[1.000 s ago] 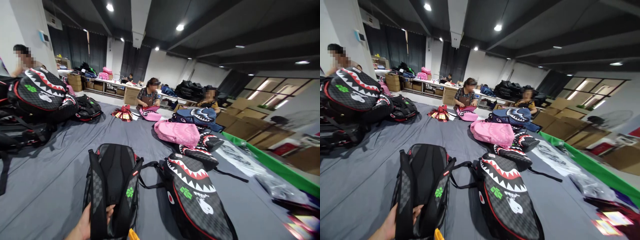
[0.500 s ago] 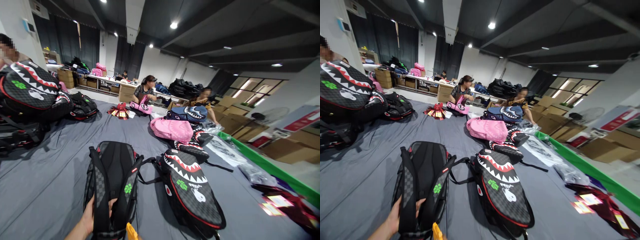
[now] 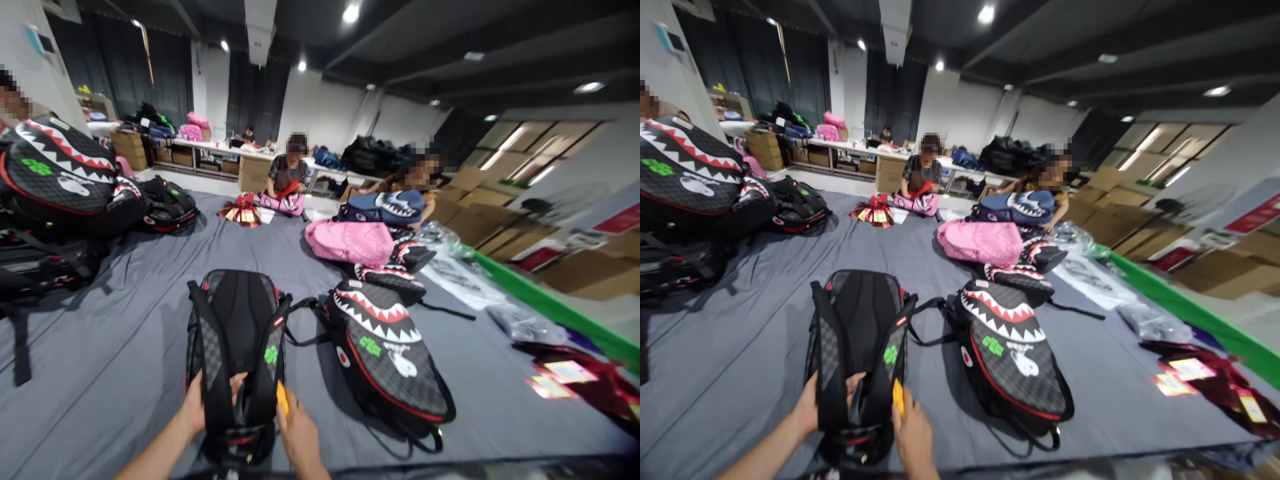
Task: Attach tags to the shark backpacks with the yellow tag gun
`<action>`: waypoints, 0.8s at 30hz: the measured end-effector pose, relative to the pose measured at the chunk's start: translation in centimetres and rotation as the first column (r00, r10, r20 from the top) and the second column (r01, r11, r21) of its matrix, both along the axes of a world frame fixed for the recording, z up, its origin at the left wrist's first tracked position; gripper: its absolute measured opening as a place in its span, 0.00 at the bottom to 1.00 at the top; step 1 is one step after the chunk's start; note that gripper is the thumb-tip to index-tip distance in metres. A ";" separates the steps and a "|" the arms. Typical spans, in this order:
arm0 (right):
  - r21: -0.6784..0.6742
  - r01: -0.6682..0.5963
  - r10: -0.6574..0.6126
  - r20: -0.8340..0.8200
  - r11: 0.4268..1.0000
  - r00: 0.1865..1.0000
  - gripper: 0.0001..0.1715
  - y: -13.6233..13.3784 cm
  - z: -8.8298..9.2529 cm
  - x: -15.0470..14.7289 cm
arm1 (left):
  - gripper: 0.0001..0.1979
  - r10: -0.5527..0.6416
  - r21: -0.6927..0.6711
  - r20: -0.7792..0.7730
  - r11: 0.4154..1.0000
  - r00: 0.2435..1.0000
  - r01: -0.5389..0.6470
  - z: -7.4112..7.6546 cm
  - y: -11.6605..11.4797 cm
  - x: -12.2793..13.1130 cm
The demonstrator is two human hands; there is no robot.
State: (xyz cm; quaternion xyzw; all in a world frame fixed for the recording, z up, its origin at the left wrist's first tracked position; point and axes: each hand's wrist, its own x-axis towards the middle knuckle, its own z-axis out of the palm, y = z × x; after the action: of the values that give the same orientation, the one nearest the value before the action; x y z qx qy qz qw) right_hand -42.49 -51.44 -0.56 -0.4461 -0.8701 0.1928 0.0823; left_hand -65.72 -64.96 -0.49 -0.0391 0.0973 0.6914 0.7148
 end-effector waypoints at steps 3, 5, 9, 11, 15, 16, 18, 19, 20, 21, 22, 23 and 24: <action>0.037 -0.076 0.074 0.069 0.996 0.995 0.27 0.0 2.2 -0.8 | 0.46 0.003 -0.021 0.061 1.000 0.998 -0.002 1.5 -0.4 -0.1; 0.070 -0.114 0.109 0.071 0.991 0.991 0.26 0.1 2.8 -0.9 | 0.47 -0.012 -0.019 0.066 1.000 0.998 0.013 2.1 -0.4 -0.4; 0.091 -0.145 0.145 0.005 0.985 0.989 0.24 0.0 1.7 -0.6 | 0.45 -0.022 -0.018 0.072 1.000 0.997 0.024 2.1 -0.5 -0.7; 0.124 -0.124 0.129 -0.026 0.984 0.991 0.23 -0.2 0.5 -0.5 | 0.45 -0.015 -0.020 0.068 1.000 0.998 0.017 2.0 -0.6 -0.7; 0.170 -0.103 0.118 -0.083 0.980 0.989 0.22 -0.2 -1.7 -0.6 | 0.45 -0.035 -0.007 0.060 0.999 0.998 0.036 2.1 -0.8 -0.6; 0.174 -0.104 0.120 -0.085 0.979 0.989 0.22 -0.1 -2.1 -0.6 | 0.45 -0.039 -0.002 0.058 0.999 0.998 0.039 2.3 -0.8 -0.5; 0.176 -0.104 0.120 -0.080 0.979 0.990 0.22 0.0 -2.7 -0.7 | 0.45 -0.045 0.007 0.063 0.999 0.997 0.045 2.6 -0.8 -0.4; 0.172 -0.100 0.115 -0.077 0.980 0.990 0.22 0.0 -2.9 -0.8 | 0.45 -0.048 0.012 0.069 0.999 0.996 0.047 2.7 -0.8 -0.4; 0.163 -0.093 0.106 -0.076 0.982 0.991 0.22 0.0 -3.1 -0.8 | 0.45 -0.052 0.015 0.074 0.999 0.996 0.051 2.8 -0.8 -0.3; 0.146 -0.081 0.093 -0.079 0.986 0.992 0.22 0.0 -3.2 -0.9 | 0.46 -0.054 0.015 0.077 0.998 0.996 0.053 2.9 -0.7 -0.3; 0.123 -0.067 0.077 -0.084 0.990 0.993 0.22 0.0 -3.3 -0.9 | 0.46 -0.054 0.014 0.072 0.998 0.996 0.053 3.0 -0.7 -0.2; 0.098 -0.051 0.059 -0.089 0.994 0.994 0.22 0.1 -3.3 -0.9 | 0.46 -0.052 0.010 0.059 0.999 0.997 0.052 3.0 -0.7 -0.2; 0.073 -0.038 0.045 -0.095 0.997 0.995 0.22 0.1 -3.4 -0.8 | 0.46 -0.049 0.005 0.042 0.999 0.998 0.049 2.9 -0.8 -0.1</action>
State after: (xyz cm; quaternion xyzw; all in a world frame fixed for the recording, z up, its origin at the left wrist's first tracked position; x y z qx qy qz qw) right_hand -43.28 -51.35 -3.91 -0.4148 -0.8805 0.1847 0.1358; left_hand -65.82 -65.72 2.46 -0.0499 0.0820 0.6728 0.7336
